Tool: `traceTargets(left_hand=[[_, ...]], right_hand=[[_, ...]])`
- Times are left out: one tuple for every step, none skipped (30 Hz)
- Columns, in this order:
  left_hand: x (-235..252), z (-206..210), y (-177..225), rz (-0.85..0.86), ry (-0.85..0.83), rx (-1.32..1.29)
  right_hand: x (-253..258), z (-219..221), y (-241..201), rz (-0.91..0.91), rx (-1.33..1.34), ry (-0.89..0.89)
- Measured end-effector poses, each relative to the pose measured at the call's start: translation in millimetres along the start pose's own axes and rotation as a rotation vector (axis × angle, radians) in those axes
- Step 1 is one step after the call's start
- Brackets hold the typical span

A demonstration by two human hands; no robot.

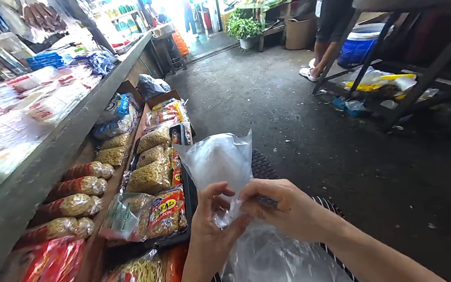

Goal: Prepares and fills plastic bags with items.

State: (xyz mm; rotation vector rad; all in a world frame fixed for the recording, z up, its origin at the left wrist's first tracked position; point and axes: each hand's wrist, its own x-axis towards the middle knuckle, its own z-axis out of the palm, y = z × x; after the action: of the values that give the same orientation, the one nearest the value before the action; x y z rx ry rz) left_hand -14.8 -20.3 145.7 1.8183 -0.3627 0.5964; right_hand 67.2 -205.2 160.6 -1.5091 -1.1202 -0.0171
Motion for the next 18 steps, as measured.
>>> traceTargets(left_hand=[[-1, -3, 0, -0.030, -0.008, 0.011], [-3, -8, 1, -0.058, -0.015, 0.010], [-4, -13, 2, -0.081, -0.026, -0.001], [-6, -18, 3, -0.095, -0.034, -0.023], [-8, -23, 2, -0.100, -0.032, -0.058], [-9, -25, 1, -0.101, -0.018, -0.096], [-9, -26, 0, -0.100, -0.006, -0.126], [-9, -26, -1, -0.095, -0.005, -0.143], [-8, -25, -1, -0.085, -0.020, -0.152], [-7, -24, 0, -0.070, -0.054, -0.148], [-5, -23, 1, -0.053, -0.094, -0.136], [-4, -23, 2, -0.037, -0.123, -0.111], [-3, -21, 2, -0.028, -0.136, -0.075], [-2, -20, 2, -0.024, -0.131, -0.042], [-2, -19, 1, -0.037, -0.107, -0.033], [-2, -18, 0, -0.065, -0.065, -0.046], [-3, -17, -2, -0.096, -0.032, -0.074], [-4, -17, -4, -0.113, -0.023, -0.113]], right_hand=[[0, 1, 2, -0.007, 0.021, 0.058], [-1, -1, 4, 0.003, 0.053, 0.108], [-1, -5, 6, 0.028, 0.091, 0.153], [-2, -7, 8, 0.052, 0.136, 0.185], [-3, -9, 11, 0.073, 0.183, 0.205], [-4, -10, 13, 0.088, 0.223, 0.215], [-5, -9, 15, 0.097, 0.260, 0.217], [-6, -7, 16, 0.100, 0.301, 0.204], [-7, -7, 17, 0.096, 0.344, 0.171], [-6, -8, 16, 0.092, 0.382, 0.117], [-6, -9, 15, 0.090, 0.398, 0.063], [-6, -11, 13, 0.095, 0.388, 0.022], [-6, -11, 11, 0.101, 0.355, 0.009], [-7, -12, 10, 0.102, 0.309, 0.006], [-8, -12, 9, 0.101, 0.267, 0.002], [-8, -13, 9, 0.110, 0.227, 0.013], [-8, -12, 10, 0.129, 0.191, 0.038], [-8, -12, 10, 0.149, 0.158, 0.072]])
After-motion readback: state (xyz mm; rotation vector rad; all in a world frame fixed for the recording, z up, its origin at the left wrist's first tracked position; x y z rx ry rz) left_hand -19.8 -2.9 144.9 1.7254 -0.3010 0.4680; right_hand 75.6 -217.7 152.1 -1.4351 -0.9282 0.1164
